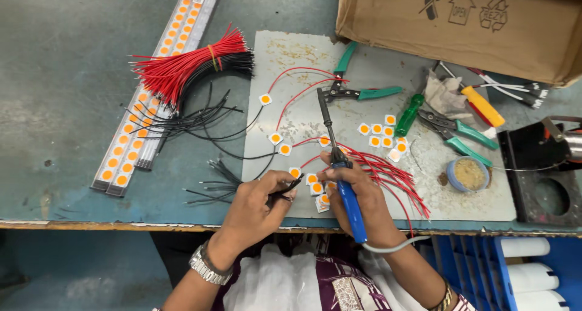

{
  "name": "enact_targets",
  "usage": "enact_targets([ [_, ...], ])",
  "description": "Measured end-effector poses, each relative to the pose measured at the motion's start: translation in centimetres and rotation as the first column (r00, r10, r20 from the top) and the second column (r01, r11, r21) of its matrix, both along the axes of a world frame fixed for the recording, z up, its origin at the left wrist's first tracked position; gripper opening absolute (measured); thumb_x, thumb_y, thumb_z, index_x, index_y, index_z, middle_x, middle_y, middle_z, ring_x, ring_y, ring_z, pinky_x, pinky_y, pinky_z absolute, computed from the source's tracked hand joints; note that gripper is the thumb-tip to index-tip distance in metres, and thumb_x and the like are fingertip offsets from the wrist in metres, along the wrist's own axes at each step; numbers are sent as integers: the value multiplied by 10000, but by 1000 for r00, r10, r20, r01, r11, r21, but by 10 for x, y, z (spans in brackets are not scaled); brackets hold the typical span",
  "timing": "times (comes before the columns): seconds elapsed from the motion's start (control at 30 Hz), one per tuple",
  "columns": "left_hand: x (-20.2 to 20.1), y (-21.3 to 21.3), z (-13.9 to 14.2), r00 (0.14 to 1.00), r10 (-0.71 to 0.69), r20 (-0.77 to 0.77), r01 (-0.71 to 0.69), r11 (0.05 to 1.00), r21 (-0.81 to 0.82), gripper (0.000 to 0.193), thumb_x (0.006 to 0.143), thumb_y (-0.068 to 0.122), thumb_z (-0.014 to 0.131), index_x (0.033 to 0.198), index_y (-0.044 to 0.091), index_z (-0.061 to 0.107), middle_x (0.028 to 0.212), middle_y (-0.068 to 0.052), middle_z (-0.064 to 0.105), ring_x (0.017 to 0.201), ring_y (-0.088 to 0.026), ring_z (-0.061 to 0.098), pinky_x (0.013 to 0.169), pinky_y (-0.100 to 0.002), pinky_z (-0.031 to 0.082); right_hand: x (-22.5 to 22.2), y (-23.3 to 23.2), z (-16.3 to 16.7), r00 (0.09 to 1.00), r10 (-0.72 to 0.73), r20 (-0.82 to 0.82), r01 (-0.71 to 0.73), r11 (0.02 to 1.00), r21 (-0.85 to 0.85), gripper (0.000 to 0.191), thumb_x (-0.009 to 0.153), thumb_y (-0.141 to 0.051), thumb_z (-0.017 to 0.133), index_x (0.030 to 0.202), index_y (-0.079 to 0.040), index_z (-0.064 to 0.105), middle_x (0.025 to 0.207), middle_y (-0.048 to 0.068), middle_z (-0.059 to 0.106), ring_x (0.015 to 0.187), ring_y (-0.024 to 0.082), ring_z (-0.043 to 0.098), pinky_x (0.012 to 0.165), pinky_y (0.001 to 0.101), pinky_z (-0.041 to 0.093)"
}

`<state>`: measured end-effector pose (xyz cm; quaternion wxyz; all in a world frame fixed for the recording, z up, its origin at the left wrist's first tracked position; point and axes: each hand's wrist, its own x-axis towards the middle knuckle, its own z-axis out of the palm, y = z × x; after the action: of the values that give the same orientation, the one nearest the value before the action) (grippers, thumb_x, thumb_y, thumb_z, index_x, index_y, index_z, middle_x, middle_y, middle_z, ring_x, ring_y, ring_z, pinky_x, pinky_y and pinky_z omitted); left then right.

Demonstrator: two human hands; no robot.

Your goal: The person solders red and black wires to small square LED modules on a workbench. They use a soldering iron and solder wire, applying flux to the wire ends before soldering. The person handles multiple LEDs and wires, organizing them on the table.

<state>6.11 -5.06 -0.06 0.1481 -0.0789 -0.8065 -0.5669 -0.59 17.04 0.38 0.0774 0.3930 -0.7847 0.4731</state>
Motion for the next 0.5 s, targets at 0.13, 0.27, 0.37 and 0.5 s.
enact_targets([
  [0.13,-2,-5,0,1000,9,4,-9,993,-116,161,810,65,722,954,0,691,794,-108,744,639,-226,743,582,-307,575,1,-1,-3,993,-24,-119,31,998,59,420,873,113,622,1214,-88,482,1067,60,731,1235,357,698,1052,466,531],
  [0.27,-4,-2,-3,997,21,-77,-37,976,-215,151,796,103,741,908,8,708,814,-108,734,653,-244,728,583,-323,572,2,0,-7,984,-45,170,43,999,18,373,924,73,631,1214,-111,484,1314,152,703,1083,248,774,899,356,614],
  [0.37,-5,0,-4,992,7,-127,-38,968,-248,153,805,113,749,906,10,697,839,-106,728,672,-254,725,591,-330,573,3,-1,-5,1000,-23,16,23,1000,10,389,918,100,616,1219,-94,467,1209,143,723,1185,307,724,996,420,555],
  [0.5,-5,-1,-3,998,22,-52,-35,965,-261,156,801,112,754,891,2,690,779,-100,706,608,-248,706,546,-337,557,4,-4,0,995,0,-99,1,1000,14,415,897,129,597,1226,-78,452,1105,74,730,1240,375,679,1093,505,486],
])
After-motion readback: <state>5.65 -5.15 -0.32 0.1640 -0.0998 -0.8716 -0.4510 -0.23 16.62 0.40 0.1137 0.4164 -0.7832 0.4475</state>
